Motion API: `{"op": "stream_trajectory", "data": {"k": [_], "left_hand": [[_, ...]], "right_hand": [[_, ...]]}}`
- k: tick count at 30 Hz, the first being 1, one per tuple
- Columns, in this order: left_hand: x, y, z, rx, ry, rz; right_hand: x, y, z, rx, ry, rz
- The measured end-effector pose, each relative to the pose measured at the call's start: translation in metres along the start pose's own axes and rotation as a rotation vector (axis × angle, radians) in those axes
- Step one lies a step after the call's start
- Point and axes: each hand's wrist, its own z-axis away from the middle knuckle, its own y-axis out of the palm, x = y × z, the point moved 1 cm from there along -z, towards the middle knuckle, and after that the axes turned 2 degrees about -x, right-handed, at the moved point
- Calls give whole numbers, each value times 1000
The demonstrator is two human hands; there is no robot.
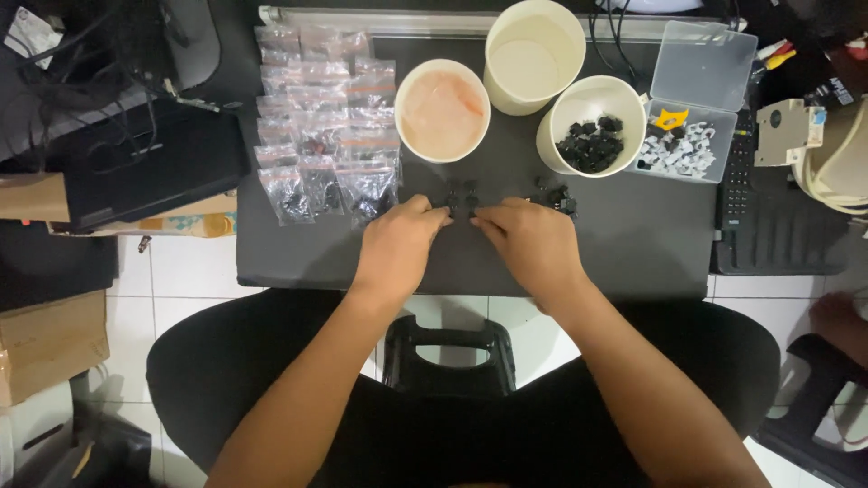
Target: The person is sorting small electronic components from bowls and placing them into small plastic zip-lock bags.
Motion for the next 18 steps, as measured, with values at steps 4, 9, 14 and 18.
{"op": "stream_trajectory", "data": {"k": [4, 9, 14, 18], "left_hand": [[-4, -3, 1, 9, -34, 65], [-15, -18, 1, -11, 18, 27], [-45, -12, -8, -81, 104, -72], [-65, 11, -17, -28, 152, -2]], "right_hand": [[4, -3, 0, -29, -1, 53], [5, -31, -1, 23, 55, 37], [-21, -52, 1, 123, 177, 122], [-34, -69, 7, 183, 267, 151]]}}
